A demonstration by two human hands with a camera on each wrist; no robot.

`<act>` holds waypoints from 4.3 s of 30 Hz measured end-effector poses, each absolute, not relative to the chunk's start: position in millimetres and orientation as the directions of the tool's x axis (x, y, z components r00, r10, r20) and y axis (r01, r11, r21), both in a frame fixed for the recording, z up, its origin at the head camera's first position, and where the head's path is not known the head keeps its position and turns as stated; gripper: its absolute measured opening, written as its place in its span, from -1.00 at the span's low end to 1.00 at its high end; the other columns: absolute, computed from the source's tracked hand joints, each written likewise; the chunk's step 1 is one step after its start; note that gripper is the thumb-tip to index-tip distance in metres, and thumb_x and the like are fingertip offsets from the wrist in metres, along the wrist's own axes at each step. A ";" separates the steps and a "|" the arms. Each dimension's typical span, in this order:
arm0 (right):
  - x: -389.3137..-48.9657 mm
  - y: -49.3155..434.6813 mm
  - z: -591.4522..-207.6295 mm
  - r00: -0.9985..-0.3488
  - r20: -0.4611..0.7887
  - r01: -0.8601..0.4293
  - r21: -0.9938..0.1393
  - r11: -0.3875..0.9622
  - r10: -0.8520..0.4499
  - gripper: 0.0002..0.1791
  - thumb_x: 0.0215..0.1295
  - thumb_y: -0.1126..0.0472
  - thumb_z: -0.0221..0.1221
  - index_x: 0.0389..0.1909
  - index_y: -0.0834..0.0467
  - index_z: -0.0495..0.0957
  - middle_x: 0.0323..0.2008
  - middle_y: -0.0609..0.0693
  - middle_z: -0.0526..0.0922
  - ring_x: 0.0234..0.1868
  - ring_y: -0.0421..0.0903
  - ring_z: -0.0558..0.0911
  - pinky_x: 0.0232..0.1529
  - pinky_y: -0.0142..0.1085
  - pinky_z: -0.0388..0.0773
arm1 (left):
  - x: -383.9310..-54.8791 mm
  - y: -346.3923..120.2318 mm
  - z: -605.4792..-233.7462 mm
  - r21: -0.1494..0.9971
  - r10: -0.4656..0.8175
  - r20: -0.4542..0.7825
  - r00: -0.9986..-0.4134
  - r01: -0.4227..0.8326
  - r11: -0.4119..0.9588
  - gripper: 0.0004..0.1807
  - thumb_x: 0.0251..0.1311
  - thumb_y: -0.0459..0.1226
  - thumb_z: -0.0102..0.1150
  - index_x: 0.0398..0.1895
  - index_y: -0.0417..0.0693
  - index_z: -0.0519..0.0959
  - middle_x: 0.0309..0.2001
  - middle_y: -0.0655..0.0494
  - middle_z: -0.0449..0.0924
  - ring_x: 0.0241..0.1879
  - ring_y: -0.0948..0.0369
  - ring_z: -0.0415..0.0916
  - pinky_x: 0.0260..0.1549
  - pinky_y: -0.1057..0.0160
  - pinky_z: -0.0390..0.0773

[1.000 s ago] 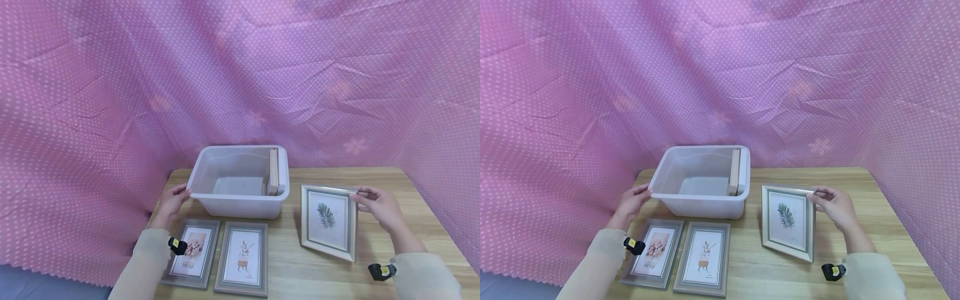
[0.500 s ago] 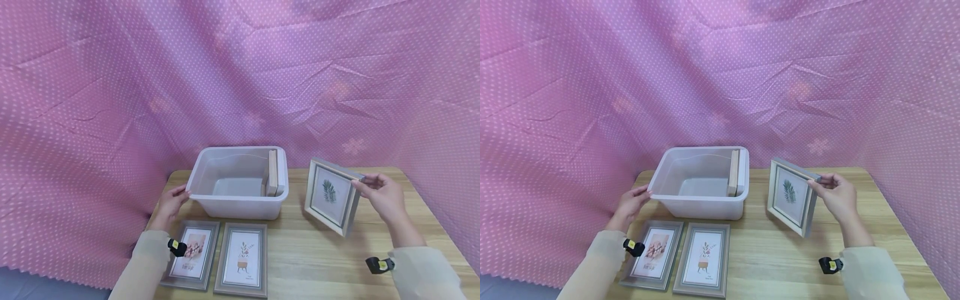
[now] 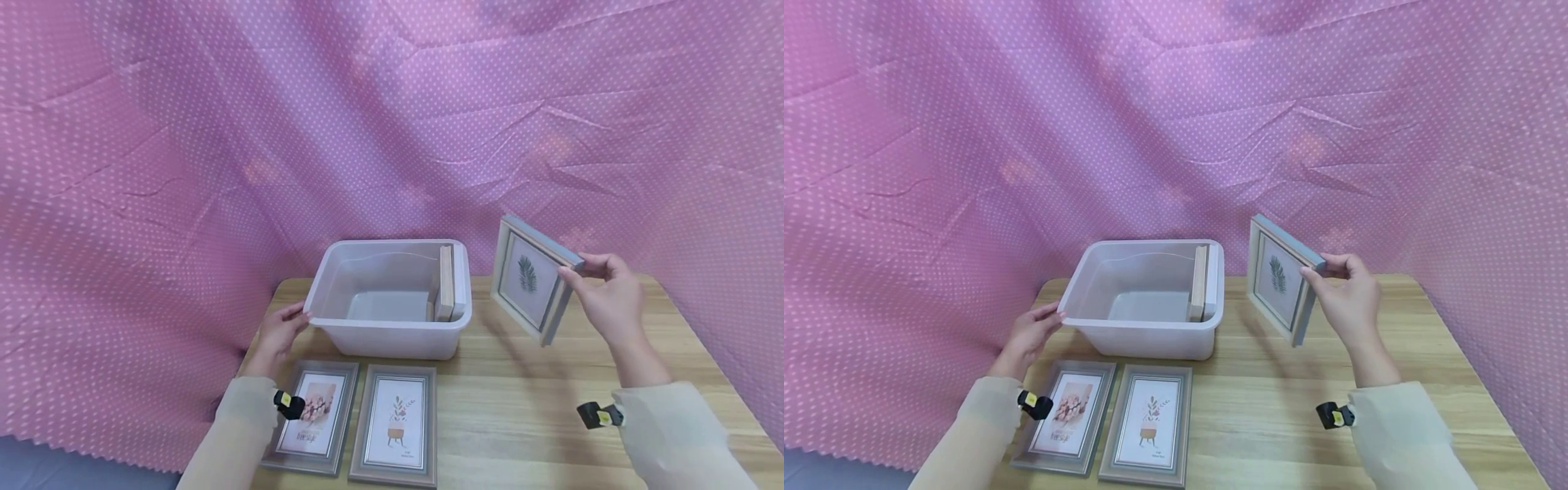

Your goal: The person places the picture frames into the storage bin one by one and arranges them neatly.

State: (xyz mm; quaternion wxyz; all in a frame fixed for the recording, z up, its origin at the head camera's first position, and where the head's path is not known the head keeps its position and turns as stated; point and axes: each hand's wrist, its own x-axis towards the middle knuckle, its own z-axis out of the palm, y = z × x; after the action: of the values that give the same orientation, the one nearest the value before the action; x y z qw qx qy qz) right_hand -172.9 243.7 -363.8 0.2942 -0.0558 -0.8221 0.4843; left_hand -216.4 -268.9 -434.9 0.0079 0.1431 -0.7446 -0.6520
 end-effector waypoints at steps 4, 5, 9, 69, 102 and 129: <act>-176.2 232.0 -351.9 -0.758 0.492 -0.258 -0.830 0.495 0.429 -0.60 0.02 0.26 0.43 -0.15 0.34 0.54 -0.42 -0.37 0.54 -0.40 -0.43 0.53 -0.29 -0.64 0.49 | -215.7 -268.2 -434.6 0.972 -0.227 -0.183 -0.957 -0.211 0.105 -0.50 0.29 -0.42 0.11 0.28 -0.34 0.33 0.21 -0.25 0.34 -0.02 0.19 0.45 -0.02 0.40 0.53; -177.2 229.2 -349.2 -0.745 0.505 -0.279 -0.830 0.484 0.436 -0.60 0.01 0.27 0.43 -0.16 0.34 0.54 -0.41 -0.34 0.55 -0.42 -0.42 0.54 -0.31 -0.65 0.51 | -215.3 -268.0 -434.3 0.972 -0.227 -0.185 -0.956 -0.213 0.103 -0.50 0.29 -0.42 0.11 0.29 -0.33 0.33 0.21 -0.25 0.34 0.00 0.16 0.44 -0.01 0.39 0.53; -180.3 217.9 -338.1 -0.705 0.538 -0.349 -0.830 0.436 0.461 -0.60 0.01 0.29 0.43 -0.16 0.34 0.52 -0.39 -0.25 0.57 -0.46 -0.35 0.56 -0.42 -0.62 0.56 | -214.2 -268.0 -433.6 0.969 -0.227 -0.194 -0.954 -0.223 0.109 -0.50 0.30 -0.40 0.11 0.30 -0.29 0.32 0.23 -0.22 0.33 0.11 0.06 0.39 0.03 0.36 0.51; -214.1 50.9 -350.0 -0.624 0.568 -0.598 -0.789 0.139 0.536 -0.61 -0.02 0.35 0.43 -0.28 0.42 0.43 -0.20 0.16 0.62 -0.34 -0.09 0.58 -0.41 -0.40 0.65 | -216.9 -268.8 -433.1 0.975 -0.217 -0.177 -0.960 -0.202 0.098 -0.48 0.28 -0.44 0.11 0.29 -0.38 0.29 0.21 -0.27 0.32 -0.07 0.26 0.46 -0.02 0.43 0.53; -210.5 9.8 -422.6 -0.684 0.491 -0.366 -0.870 0.329 0.539 -0.65 0.00 0.22 0.45 -0.27 0.29 0.54 -0.34 0.08 0.57 -0.39 -0.08 0.60 -0.41 -0.34 0.65 | -217.8 -268.4 -435.3 0.979 -0.228 -0.178 -0.957 -0.196 0.060 -0.49 0.27 -0.46 0.11 0.29 -0.36 0.30 0.20 -0.28 0.33 -0.22 0.40 0.49 -0.04 0.44 0.53; -201.2 15.9 -451.9 -0.653 0.512 -0.188 -0.823 0.536 0.558 -0.67 -0.18 0.08 0.54 -0.43 0.09 0.62 -0.37 -0.11 0.68 -0.43 -0.09 0.62 -0.59 -0.14 0.44 | -216.3 -267.5 -432.8 0.972 -0.227 -0.200 -0.953 -0.222 0.075 -0.48 0.28 -0.42 0.13 0.30 -0.30 0.31 0.25 -0.24 0.31 -0.05 0.28 0.46 0.02 0.40 0.50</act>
State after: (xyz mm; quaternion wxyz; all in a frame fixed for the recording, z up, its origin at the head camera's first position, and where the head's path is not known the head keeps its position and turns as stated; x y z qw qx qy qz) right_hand -201.2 15.9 -451.9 0.3993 -0.1187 -0.7800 0.4669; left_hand -216.3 -267.5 -432.8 0.0019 0.1529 -0.7330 -0.6628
